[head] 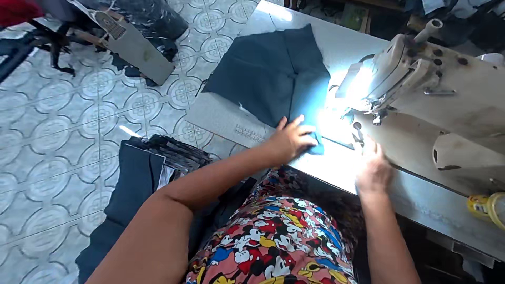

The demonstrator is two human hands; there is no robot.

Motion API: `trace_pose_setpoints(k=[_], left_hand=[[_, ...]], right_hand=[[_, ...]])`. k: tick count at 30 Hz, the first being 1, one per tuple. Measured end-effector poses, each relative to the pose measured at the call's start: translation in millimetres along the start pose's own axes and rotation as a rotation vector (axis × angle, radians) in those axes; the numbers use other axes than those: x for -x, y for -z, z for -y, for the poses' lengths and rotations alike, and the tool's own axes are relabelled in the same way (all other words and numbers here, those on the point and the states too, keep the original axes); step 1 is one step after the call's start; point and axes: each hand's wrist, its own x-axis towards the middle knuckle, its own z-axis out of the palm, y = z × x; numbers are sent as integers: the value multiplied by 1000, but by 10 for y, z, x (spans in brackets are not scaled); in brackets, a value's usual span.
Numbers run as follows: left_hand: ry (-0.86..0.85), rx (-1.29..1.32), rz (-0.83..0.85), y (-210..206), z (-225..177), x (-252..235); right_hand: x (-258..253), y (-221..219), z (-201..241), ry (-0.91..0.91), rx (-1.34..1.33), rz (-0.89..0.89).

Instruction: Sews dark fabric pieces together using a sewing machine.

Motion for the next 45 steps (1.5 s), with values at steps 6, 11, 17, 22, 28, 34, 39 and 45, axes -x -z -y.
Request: trace_pose_setpoints(k=[6, 11, 17, 22, 28, 34, 39, 45], left_hand=[[-220, 92, -187, -66, -260, 46], [68, 16, -387, 82, 308, -211], [175, -9, -293, -17, 271, 107], [191, -42, -287, 39, 332, 253], [-8, -107, -235, 208, 58, -31], [-388, -46, -202, 12, 97, -723], [-353, 36, -219, -196, 277, -664], [-29, 128, -148, -56, 203, -391]], right_hand=[[275, 274, -422, -114, 57, -79], [501, 243, 606, 3, -270, 79], [488, -37, 752, 67, -178, 34], [552, 168, 304, -166, -333, -37], [581, 154, 252, -170, -330, -45], [590, 151, 233, -166, -355, -39], [630, 171, 175, -117, -368, 6], [559, 275, 165, -47, -286, 178]])
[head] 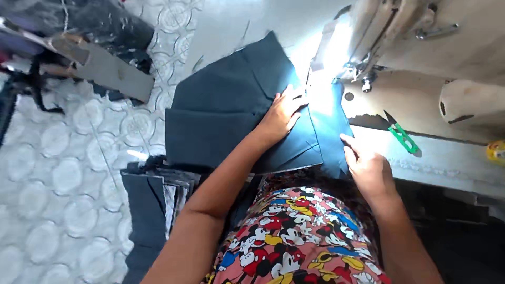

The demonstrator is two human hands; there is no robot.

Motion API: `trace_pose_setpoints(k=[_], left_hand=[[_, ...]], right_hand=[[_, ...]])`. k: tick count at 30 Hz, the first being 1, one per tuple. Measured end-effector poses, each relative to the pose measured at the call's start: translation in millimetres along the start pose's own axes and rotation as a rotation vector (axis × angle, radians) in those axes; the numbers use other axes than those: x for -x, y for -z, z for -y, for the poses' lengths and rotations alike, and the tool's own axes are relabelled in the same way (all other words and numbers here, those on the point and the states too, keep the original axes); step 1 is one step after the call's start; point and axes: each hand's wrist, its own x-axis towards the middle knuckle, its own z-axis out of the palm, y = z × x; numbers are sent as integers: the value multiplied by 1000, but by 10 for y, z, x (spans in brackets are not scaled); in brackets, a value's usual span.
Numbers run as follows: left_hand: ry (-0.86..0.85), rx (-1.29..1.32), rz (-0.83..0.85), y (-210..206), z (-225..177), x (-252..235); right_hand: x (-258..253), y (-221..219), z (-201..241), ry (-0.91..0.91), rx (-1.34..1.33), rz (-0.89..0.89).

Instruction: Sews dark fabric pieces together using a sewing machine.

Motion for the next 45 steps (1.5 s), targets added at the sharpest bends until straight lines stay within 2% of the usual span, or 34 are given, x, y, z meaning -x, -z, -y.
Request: trace_pose_setpoints(k=[4, 6, 11, 15, 17, 20, 22, 25, 27, 30, 32, 34, 35, 38, 45], left_hand=[[120, -81, -37, -59, -46, 26], [159, -32, -84, -61, -60, 8], [206, 103, -325, -78, -73, -16], [224, 135, -388, -117, -112, 6], [244, 136, -385, -122, -138, 14], [243, 113, -382, -147, -159, 7], [240, 84, -368, -166, -163, 4], [265, 9, -293, -195, -160, -2], [320, -114, -86, -128, -167, -12], [368, -334, 179, 121, -269, 1], [293, -423, 159, 218, -296, 33], [120, -445, 58, 187, -215, 84], [68, -420, 67, 150, -160, 121], [144, -373, 171, 92, -100, 229], [255, -339, 179, 71, -122, 238]], right_hand=[[-146, 25, -43, 4, 140, -42], [-221, 40, -81, 39, 162, -65], [-336, 63, -163, 76, 189, -75], [-370, 42, -222, 73, 197, -108], [-366, 56, -150, 34, 217, -160], [-323, 47, 195, 24, 183, -318], [-272, -82, 468, 77, 158, -342], [-251, -488, 583, 118, 153, -242], [-290, -599, 517, 36, 228, -31], [-328, -518, 371, 47, 266, 49], [-322, -455, 243, 133, 255, 53], [-333, -371, 137, 196, 254, 87], [-336, -334, 89, 217, 254, 97], [-352, -236, -60, 221, 248, 94], [-381, -115, -257, 151, 354, 75]])
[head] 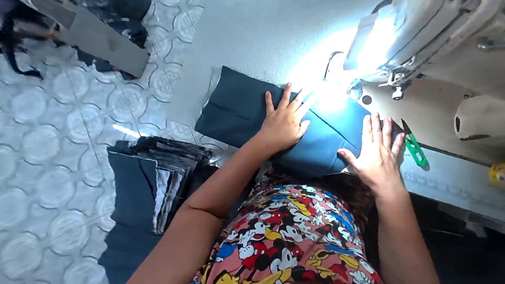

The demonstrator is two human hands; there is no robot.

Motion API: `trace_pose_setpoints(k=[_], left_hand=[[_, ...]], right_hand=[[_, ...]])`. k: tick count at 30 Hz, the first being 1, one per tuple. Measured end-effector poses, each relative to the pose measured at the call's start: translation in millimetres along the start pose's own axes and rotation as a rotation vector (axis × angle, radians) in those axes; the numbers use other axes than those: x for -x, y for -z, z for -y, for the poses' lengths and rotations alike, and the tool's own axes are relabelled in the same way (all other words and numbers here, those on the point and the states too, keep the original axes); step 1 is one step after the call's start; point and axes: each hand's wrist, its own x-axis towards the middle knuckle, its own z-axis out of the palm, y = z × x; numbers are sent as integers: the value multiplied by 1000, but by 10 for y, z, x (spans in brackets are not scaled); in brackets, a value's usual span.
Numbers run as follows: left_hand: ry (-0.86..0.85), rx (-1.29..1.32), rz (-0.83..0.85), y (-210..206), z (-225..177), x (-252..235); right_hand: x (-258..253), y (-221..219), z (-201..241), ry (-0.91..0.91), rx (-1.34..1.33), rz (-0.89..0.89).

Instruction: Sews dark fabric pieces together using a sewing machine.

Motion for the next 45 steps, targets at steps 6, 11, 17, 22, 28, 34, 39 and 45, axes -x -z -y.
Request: trace_pose_setpoints(k=[6, 11, 17, 22, 28, 34, 39, 45], left_hand=[[135, 2, -23, -33, -138, 185], [268, -68, -78, -130, -266, 411], [329, -97, -89, -155, -283, 458], [341, -70, -44, -118, -293, 582], [302, -107, -99, -141, -237, 663], [277, -35, -79, -118, -186, 685], [216, 61, -80, -50, -63, 686], [202, 23, -52, -21, 2, 548]], right_hand=[[-37, 40, -30, 41, 28, 45], [81, 148, 237, -27, -41, -114], [153, -188, 859, -226, -41, -78], [62, -169, 661, -98, 13, -4], [57, -159, 621, -74, 31, -9], [51, -177, 600, -69, 34, -22], [61, -203, 563, -49, 10, -32], [329, 600, 456, 123, -532, -337]])
